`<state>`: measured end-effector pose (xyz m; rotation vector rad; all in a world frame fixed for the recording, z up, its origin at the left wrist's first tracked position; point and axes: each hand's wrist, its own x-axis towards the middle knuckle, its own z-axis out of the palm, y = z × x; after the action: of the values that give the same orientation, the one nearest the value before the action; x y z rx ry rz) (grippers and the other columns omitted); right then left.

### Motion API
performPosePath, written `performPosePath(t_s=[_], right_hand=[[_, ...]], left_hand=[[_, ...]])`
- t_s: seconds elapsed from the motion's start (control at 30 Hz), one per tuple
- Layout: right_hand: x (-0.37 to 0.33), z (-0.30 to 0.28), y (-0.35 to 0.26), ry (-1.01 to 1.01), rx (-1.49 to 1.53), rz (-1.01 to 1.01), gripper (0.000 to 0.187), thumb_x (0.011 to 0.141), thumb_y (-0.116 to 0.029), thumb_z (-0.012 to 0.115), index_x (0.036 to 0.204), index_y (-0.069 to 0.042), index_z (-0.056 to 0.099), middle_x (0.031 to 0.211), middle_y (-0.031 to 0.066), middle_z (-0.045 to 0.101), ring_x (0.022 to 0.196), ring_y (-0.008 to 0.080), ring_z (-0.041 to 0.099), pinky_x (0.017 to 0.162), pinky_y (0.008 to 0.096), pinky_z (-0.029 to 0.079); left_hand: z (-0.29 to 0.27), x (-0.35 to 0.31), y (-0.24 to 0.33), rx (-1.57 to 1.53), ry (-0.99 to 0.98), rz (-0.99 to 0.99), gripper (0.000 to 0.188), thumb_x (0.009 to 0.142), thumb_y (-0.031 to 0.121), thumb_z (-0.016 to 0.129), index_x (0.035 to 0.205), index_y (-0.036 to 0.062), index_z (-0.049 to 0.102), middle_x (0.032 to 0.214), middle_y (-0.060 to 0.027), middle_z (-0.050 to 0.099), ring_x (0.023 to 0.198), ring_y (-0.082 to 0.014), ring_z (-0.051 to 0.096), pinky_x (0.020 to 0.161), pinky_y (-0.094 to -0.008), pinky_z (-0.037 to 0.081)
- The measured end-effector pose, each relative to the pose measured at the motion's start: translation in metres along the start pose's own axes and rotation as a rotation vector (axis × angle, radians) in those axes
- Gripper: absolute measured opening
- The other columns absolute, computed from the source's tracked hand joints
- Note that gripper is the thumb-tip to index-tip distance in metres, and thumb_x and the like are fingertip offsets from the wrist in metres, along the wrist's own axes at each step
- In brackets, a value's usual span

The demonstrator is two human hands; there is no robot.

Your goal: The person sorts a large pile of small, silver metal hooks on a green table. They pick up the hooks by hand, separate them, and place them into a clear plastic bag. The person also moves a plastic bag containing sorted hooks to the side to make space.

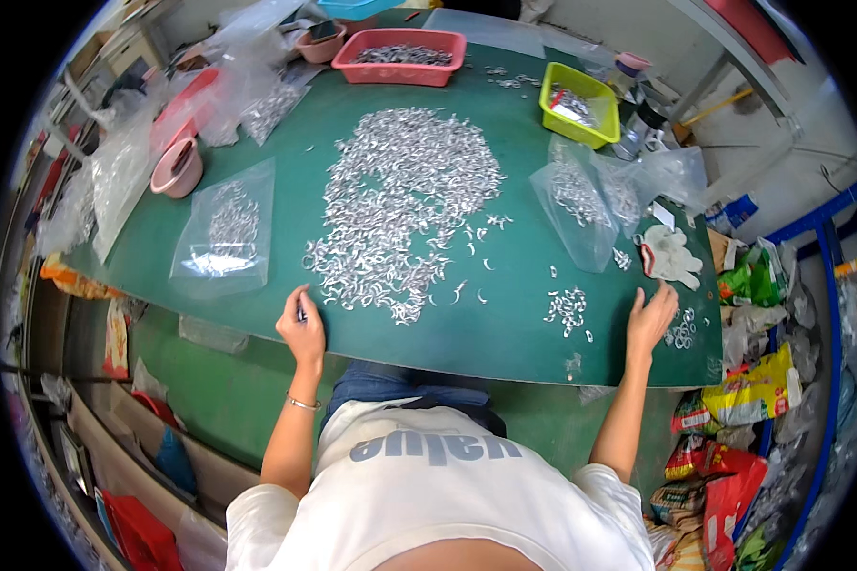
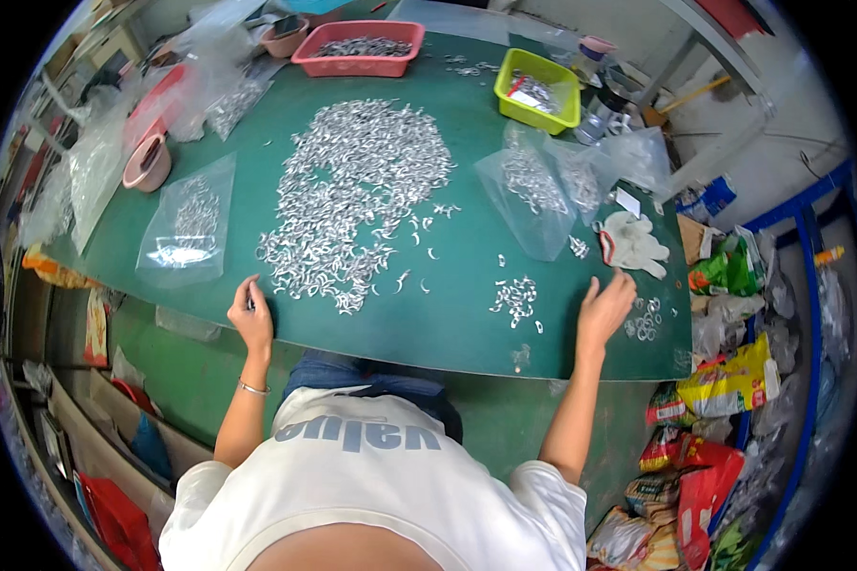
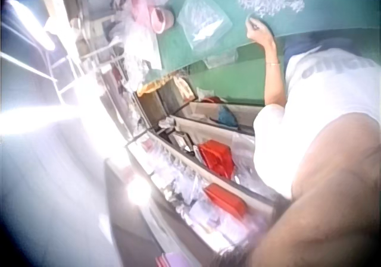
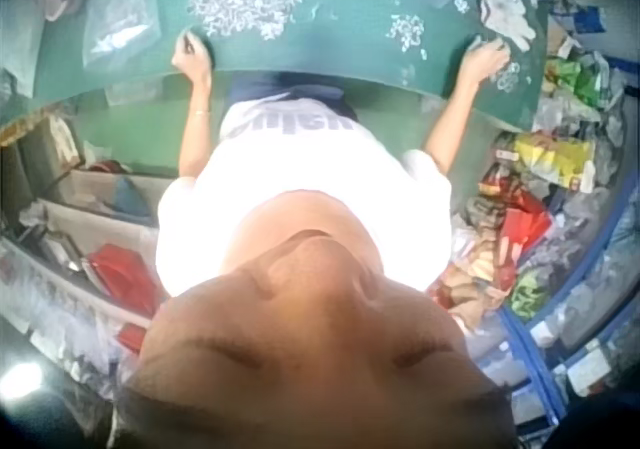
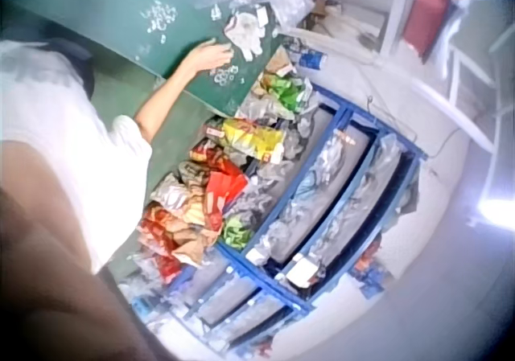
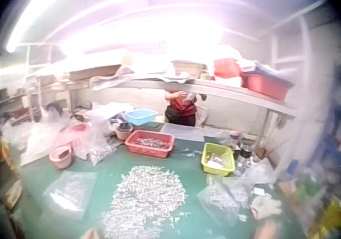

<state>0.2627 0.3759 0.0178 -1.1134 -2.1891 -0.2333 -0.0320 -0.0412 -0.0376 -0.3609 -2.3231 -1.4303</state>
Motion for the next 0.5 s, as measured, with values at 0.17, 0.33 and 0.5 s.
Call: performPosePath(t_s=[0.17, 0.33, 0.5], right_hand=[[-0.020, -0.014, -0.133, -0.607, 0.706, -0.240, 0.040, 0.074, -0.010, 0.067, 0.111, 0.000, 0.053, 0.110, 0.0167, 0.053, 0.104, 0.0343, 0.048, 0.091, 0.0406, 0.038], [-0.054, -0.019, -0.256, -0.632, 0.778, -0.632, 0.042, 0.074, -0.010, 0.067, 0.113, -0.004, 0.053, 0.115, 0.0131, 0.051, 0.111, 0.0312, 0.044, 0.091, 0.0404, 0.038], [-0.065, 0.011, -0.270, -0.618, 0.806, -0.595, 0.022, 0.072, -0.006, 0.067, 0.093, -0.003, 0.060, 0.105, 0.0096, 0.054, 0.101, 0.0290, 0.048, 0.085, 0.0392, 0.040]], left_hand=[[-0.001, 0.002, 0.001, 0.013, 0.011, 0.049, 0.015, 0.087, 0.005, 0.052, 0.092, -0.0024, 0.063, 0.059, -0.0019, 0.050, 0.053, -0.0061, 0.043, 0.048, -0.0240, 0.035], [-0.002, 0.003, 0.003, -0.011, -0.015, 0.023, 0.014, 0.086, 0.001, 0.053, 0.095, -0.0007, 0.063, 0.056, -0.0034, 0.051, 0.048, -0.0064, 0.045, 0.046, -0.0236, 0.037], [-0.003, 0.003, 0.004, -0.074, -0.025, 0.010, 0.015, 0.085, -0.001, 0.053, 0.096, -0.0003, 0.063, 0.057, -0.0023, 0.051, 0.048, -0.0052, 0.044, 0.046, -0.0222, 0.036]])
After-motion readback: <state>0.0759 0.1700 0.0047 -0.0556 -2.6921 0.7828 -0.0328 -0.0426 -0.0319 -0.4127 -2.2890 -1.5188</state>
